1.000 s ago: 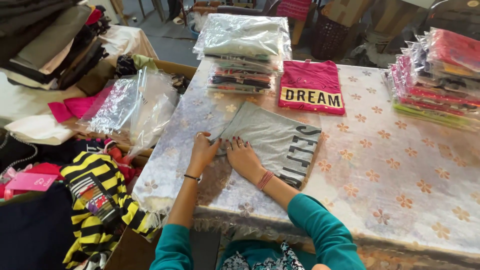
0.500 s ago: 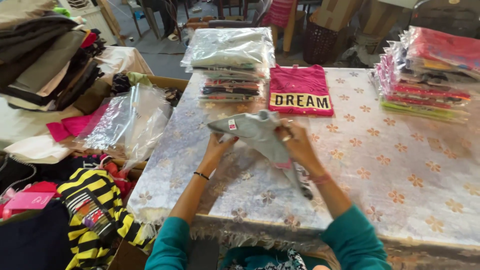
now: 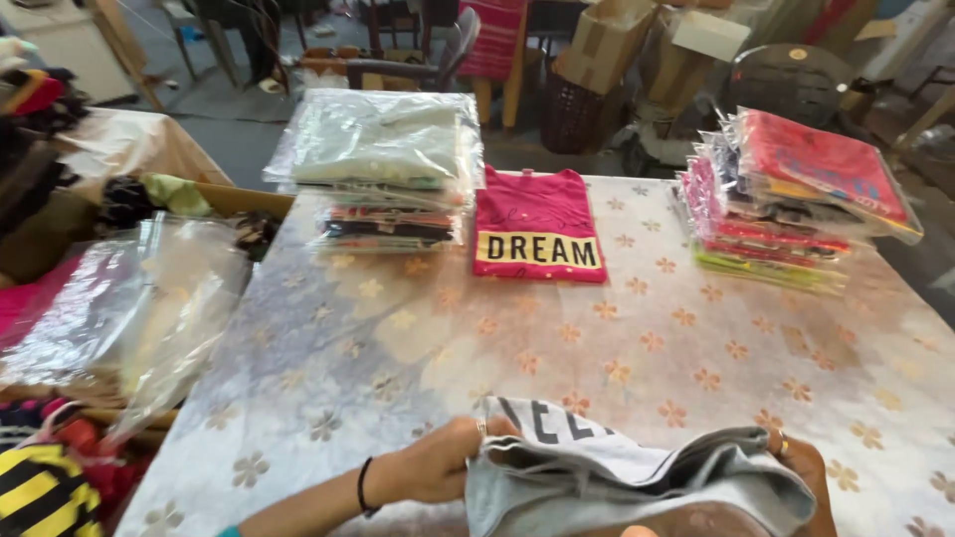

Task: The person folds a dark blue t-shirt and a green t-shirt on a table covered with a floral tablecloth. They smooth out the fabric, fold the sleeves and sides, and then fold the shirts into neat rectangles, placing them on a stack of other folded clothes.

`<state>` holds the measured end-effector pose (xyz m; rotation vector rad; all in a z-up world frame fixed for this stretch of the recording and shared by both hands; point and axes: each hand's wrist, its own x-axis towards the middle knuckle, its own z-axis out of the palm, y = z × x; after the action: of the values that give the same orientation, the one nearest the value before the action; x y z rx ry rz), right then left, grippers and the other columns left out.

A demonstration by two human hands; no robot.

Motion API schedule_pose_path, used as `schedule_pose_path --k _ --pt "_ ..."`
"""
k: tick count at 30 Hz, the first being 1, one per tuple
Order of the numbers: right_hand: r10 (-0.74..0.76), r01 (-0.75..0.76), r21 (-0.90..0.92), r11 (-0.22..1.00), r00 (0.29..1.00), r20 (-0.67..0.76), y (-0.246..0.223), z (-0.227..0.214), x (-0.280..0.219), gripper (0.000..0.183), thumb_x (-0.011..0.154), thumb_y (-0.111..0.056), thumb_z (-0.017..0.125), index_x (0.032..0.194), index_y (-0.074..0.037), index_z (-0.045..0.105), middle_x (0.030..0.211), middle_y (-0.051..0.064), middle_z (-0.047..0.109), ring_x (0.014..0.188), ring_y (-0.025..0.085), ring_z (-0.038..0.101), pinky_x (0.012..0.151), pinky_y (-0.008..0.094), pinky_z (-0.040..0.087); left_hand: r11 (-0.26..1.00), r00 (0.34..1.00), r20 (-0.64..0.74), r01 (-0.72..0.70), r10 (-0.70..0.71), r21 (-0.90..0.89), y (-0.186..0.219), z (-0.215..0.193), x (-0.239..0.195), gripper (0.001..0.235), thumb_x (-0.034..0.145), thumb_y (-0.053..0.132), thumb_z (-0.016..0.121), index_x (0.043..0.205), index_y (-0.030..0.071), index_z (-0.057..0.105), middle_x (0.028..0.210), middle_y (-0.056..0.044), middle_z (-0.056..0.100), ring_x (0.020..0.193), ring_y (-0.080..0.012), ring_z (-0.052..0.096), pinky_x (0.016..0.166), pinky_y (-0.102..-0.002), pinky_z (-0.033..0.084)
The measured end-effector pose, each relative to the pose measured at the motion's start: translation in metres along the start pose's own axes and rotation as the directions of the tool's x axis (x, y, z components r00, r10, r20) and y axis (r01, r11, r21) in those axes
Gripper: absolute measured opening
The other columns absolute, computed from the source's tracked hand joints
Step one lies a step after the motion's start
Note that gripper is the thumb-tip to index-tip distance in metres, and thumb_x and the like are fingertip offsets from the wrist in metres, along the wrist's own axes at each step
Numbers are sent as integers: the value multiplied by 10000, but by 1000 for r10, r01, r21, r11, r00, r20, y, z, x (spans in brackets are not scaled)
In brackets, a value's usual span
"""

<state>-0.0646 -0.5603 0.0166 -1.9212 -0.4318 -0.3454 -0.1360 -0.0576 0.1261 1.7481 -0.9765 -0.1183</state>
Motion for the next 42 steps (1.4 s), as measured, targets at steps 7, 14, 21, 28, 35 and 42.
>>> schedule_pose_path --k 7,14,21,28,35,42 --pt "7 9 315 949 999 -49 -63 30 173 177 913 -143 674 1052 -40 711 948 68 711 875 164 657 773 310 540 910 853 -383 -219 353 351 -134 -77 119 561 926 155 731 1417 -20 524 1426 -188 560 1335 -276 522 1129 -379 402" --pt "-21 32 298 954 999 -42 277 72 438 372 1068 -265 490 1191 69 598 1213 187 568 1106 291 513 1018 402 406 964 664 -725 -22 -184 -264 -306 -208 285 468 985 77 569 1445 -7 582 1194 -277 652 964 -288 557 889 -430 441" --pt "293 -414 705 576 909 295 277 216 486 488 1008 -412 514 1350 -64 520 1245 55 680 1064 182 682 916 328 551 885 509 -727 326 -460 -332 -348 -245 290 643 979 347 650 1487 30 415 1451 -194 505 1287 -286 538 1096 -385 403" --pt "385 -470 310 826 874 297 96 199 430 614 883 -42 657 1468 -62 471 1187 134 697 1007 182 675 887 315 558 927 442 -890 367 -107 71 -460 -221 273 956 775 106 776 1550 -11 229 1563 -245 362 1469 -356 340 1211 -378 269" --pt "171 -245 315 917 954 245 144 214 433 604 873 50 613 1468 -39 554 1287 125 671 1084 166 661 956 287 541 983 403 -909 180 -109 -38 -489 -237 291 760 838 58 571 1578 4 409 1561 -227 480 1459 -309 434 1209 -355 322" --pt "333 -501 433 749 850 408 104 202 415 661 884 10 647 1512 -52 451 1259 116 645 1065 166 658 924 289 560 620 192 -781 728 -594 -293 -423 -205 239 791 1004 566 684 1485 -21 459 1340 -336 589 1286 -458 542 1065 -462 416"
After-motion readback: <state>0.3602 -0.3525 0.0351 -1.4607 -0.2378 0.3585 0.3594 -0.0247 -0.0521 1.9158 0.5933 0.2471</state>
